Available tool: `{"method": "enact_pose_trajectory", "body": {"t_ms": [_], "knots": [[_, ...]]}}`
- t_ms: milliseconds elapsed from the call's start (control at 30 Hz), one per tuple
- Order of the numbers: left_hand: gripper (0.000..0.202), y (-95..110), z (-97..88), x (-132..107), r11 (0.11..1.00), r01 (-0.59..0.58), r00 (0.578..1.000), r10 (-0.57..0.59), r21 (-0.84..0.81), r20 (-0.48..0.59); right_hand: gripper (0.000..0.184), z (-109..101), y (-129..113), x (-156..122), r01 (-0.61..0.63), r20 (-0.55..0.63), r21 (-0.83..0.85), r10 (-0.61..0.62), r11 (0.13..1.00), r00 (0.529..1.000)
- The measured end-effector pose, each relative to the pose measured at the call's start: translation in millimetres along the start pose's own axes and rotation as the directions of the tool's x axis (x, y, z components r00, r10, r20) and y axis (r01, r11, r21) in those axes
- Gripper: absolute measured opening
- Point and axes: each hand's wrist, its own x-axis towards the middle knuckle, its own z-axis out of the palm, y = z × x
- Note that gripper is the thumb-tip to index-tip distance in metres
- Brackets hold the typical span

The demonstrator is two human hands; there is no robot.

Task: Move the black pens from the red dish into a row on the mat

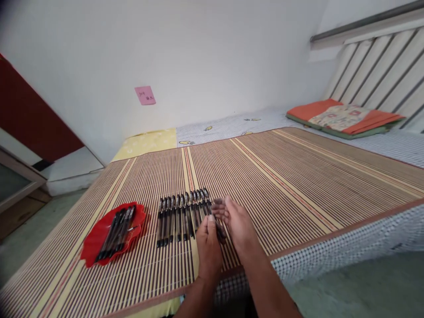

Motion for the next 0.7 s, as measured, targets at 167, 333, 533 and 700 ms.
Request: {"method": "enact_pose_trajectory", "body": {"t_ms": [167,333,533,700], "knots": [[0.043,4.2,2.6,-13.3,0.982,-0.142,0.986,0.129,0.123,0.108,0.059,3.0,17.9,-35.2,0.002,-0.040,-0.206,-0.010,0.978,0.999],[0.042,-1.2,2.0,-16.6,0.960,-0.196,0.975,0.171,0.197,0.139,0.060,-0.5,23.0,-38.7,0.101,-0.010,-0.304,-0.110,0.947,0.994],[0.041,-1.7,4.1,-19.3,0.918,-0.229,0.970,0.186,0.323,0.159,0.065,-12.2,43.7,-29.0,0.140,0.036,-0.262,-0.135,0.955,0.990],[0.038,3.3,9.3,-22.5,0.914,-0.293,0.946,0.236,0.280,0.221,0.063,-20.5,43.1,-26.4,0.145,0.025,-0.306,-0.145,0.941,0.989]]}}
